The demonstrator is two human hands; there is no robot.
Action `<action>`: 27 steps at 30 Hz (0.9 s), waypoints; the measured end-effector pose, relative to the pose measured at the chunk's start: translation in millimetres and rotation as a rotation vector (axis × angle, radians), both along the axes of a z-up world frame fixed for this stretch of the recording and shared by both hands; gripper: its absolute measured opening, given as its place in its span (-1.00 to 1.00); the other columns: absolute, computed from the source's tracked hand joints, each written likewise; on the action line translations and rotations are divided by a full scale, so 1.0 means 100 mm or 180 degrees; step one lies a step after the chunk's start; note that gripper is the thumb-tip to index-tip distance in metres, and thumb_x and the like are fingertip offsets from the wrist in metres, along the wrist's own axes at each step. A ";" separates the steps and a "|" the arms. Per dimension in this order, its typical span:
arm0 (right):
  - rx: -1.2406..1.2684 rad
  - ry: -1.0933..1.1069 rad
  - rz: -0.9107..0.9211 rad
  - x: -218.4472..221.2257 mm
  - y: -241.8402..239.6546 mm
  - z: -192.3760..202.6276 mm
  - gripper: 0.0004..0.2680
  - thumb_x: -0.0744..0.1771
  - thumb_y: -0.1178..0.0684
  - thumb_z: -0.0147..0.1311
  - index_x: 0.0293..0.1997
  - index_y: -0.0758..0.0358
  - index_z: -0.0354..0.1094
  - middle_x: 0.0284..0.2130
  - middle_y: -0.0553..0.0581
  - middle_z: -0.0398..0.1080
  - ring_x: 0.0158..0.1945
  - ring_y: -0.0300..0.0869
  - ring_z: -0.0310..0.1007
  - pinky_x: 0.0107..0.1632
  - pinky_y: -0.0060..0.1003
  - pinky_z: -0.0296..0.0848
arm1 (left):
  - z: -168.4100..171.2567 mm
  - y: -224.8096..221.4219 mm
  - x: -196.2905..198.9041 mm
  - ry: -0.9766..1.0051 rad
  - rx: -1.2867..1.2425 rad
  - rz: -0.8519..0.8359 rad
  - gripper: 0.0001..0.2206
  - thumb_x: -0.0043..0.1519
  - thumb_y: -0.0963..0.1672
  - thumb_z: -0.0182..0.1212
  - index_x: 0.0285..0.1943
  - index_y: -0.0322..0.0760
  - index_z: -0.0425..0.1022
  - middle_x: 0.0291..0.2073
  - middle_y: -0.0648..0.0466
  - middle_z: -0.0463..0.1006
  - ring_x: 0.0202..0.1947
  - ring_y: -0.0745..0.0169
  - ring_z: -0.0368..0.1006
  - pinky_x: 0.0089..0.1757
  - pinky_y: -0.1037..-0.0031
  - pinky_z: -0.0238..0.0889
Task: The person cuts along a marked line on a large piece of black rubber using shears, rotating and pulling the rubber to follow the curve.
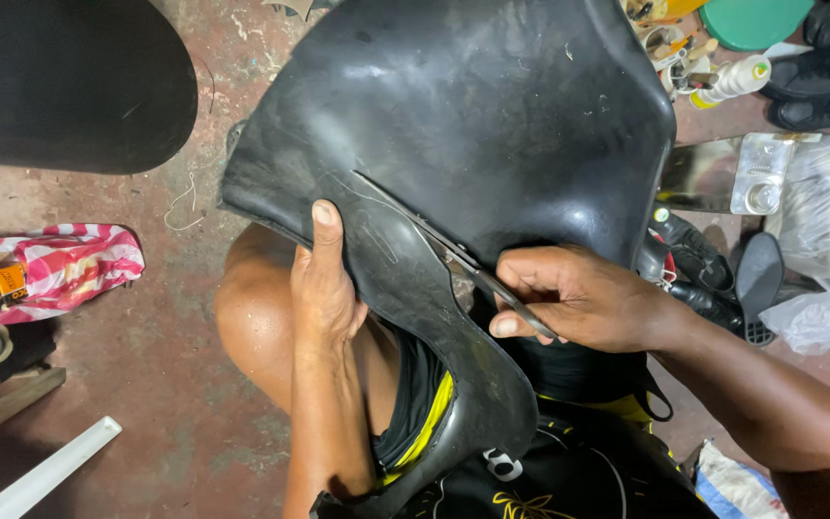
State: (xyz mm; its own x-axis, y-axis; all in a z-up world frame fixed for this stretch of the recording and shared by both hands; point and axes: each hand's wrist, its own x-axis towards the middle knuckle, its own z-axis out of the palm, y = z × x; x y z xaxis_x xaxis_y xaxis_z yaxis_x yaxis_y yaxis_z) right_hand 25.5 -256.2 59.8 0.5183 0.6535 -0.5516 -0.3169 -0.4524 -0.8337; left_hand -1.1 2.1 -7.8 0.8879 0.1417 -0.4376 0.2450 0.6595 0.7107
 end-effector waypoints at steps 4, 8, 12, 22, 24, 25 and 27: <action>0.0182 0.0197 0.0000 0.01 0.01 0.05 -0.77 0.29 -0.06 0.23 -0.42 0.25 0.30 -0.65 -0.09 0.23 -0.55 -0.41 0.20 -0.48 -0.38 0.20 | 0.00 -0.01 0.02 0.0000 -0.0092 -0.0119 -0.30 0.22 0.13 0.26 0.36 -0.46 0.29 0.12 -0.11 0.50 0.09 0.06 0.49 0.09 0.23 0.44; -0.0120 0.0000 0.0018 0.06 0.03 0.13 -0.71 0.30 -0.11 0.22 -0.53 0.27 0.27 -0.69 -0.08 0.25 -0.55 -0.42 0.20 -0.48 -0.39 0.17 | 0.01 -0.04 0.03 -0.0182 -0.0097 -0.0174 -0.30 0.24 0.12 0.25 0.40 -0.42 0.25 0.14 -0.08 0.48 0.11 0.09 0.46 0.10 0.25 0.40; -0.0012 0.0143 -0.0237 0.08 0.07 0.15 -0.70 0.29 -0.14 0.22 -0.53 0.25 0.29 -0.69 -0.08 0.23 -0.57 -0.39 0.20 -0.49 -0.40 0.17 | 0.02 -0.06 0.04 -0.0289 -0.0142 -0.0123 -0.31 0.26 0.11 0.25 0.42 -0.42 0.22 0.15 -0.05 0.47 0.12 0.11 0.45 0.11 0.27 0.40; 0.0236 0.0162 -0.0178 0.05 0.00 0.02 -0.74 0.30 -0.13 0.22 -0.41 0.25 0.33 -0.63 -0.09 0.22 -0.54 -0.39 0.21 -0.46 -0.42 0.22 | -0.01 -0.04 0.04 -0.0200 -0.0076 -0.0021 -0.36 0.28 0.09 0.22 0.41 -0.41 0.27 0.15 -0.06 0.47 0.13 0.09 0.43 0.13 0.24 0.36; 0.0179 0.0171 -0.0172 0.05 0.00 0.01 -0.75 0.30 -0.11 0.22 -0.40 0.26 0.32 -0.64 -0.08 0.23 -0.55 -0.38 0.21 -0.47 -0.41 0.23 | -0.02 -0.03 0.05 -0.0280 -0.0109 -0.0026 -0.36 0.29 0.08 0.22 0.41 -0.41 0.27 0.17 -0.05 0.46 0.15 0.11 0.42 0.15 0.26 0.35; 0.0101 0.0149 -0.0172 0.04 -0.01 0.02 -0.75 0.29 -0.10 0.22 -0.41 0.26 0.32 -0.64 -0.08 0.24 -0.56 -0.38 0.21 -0.49 -0.40 0.23 | -0.02 -0.04 0.05 -0.0290 -0.0112 -0.0041 -0.36 0.29 0.08 0.22 0.41 -0.42 0.27 0.17 -0.05 0.46 0.15 0.11 0.42 0.15 0.27 0.35; -0.0001 0.0125 -0.0161 0.04 -0.02 0.03 -0.76 0.29 -0.09 0.23 -0.41 0.26 0.32 -0.64 -0.07 0.26 -0.57 -0.38 0.23 -0.50 -0.40 0.25 | -0.01 -0.04 0.05 -0.0315 -0.0115 -0.0067 -0.36 0.29 0.09 0.20 0.41 -0.43 0.27 0.18 -0.06 0.46 0.15 0.11 0.42 0.15 0.28 0.35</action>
State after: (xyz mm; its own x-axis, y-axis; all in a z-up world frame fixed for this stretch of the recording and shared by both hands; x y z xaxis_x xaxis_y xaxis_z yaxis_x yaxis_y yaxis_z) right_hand 29.3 -258.3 63.0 0.5286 0.6269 -0.5723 -0.3719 -0.4350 -0.8200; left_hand 4.2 -2.1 -8.9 0.9296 0.1081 -0.3522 0.1890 0.6806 0.7078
